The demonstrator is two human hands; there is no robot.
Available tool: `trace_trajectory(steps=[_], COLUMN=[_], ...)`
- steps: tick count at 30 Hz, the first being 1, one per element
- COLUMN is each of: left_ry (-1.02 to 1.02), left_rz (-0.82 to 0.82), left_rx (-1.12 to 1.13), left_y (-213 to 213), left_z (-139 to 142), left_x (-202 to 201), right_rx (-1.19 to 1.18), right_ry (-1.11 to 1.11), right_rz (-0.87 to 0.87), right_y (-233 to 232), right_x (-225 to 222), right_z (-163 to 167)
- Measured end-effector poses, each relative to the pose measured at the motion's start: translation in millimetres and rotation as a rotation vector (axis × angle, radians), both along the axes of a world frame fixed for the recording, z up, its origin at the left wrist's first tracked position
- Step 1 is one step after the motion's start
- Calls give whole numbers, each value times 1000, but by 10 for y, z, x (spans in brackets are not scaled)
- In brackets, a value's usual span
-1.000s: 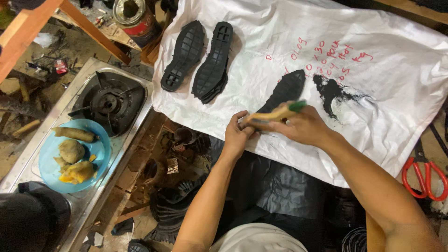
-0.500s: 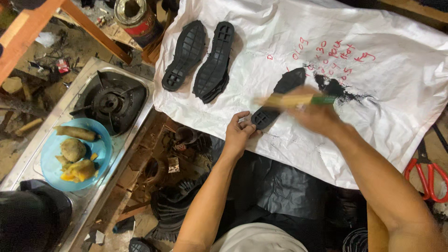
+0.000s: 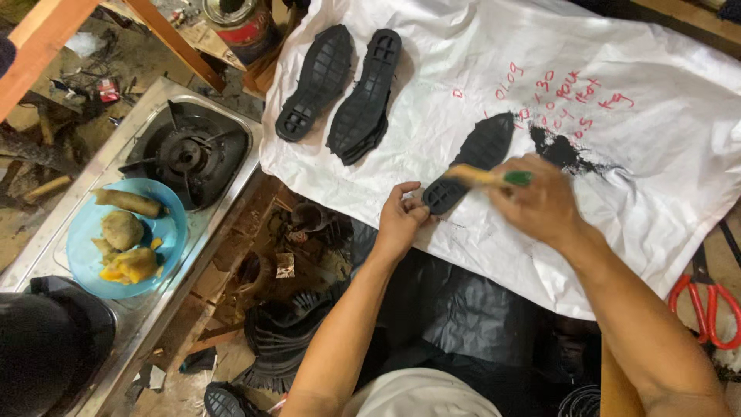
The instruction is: The person sits at a workbench and uses a wide bristle brush to spread black powder over rubber shoe soles one at a time, turning each sole to coat its surface, then sets the finished soles in a stack on the paper-covered table. Scissors and a plate of food sit nearby on the bench.
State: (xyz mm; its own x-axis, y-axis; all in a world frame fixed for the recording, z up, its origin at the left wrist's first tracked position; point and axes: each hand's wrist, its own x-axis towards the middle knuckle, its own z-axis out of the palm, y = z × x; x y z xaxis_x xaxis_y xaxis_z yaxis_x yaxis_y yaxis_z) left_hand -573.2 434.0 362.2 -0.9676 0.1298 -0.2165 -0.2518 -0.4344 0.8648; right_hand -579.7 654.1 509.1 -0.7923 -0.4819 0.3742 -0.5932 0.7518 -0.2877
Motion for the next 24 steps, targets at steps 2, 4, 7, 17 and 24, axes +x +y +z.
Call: trace_trajectory(steps=[2, 4, 7, 17, 24], left_ry=[-7, -19, -22, -38, -6], left_rz=[-5, 6, 19, -4, -19], left_rx=[2, -19, -47, -17, 83], left_y=[13, 35, 63, 21, 13], left_z=[-34, -57, -57, 24, -53], left_x=[8, 9, 22, 15, -5], right_rx=[-54, 32, -55, -79, -486], right_ry=[-53, -76, -400, -50, -365], right_rz=[33, 15, -352, -443, 47], right_y=[-2, -1, 174, 482, 125], right_x=[-41, -173, -561, -825, -314], right_z=[-80, -184, -296, -379, -477])
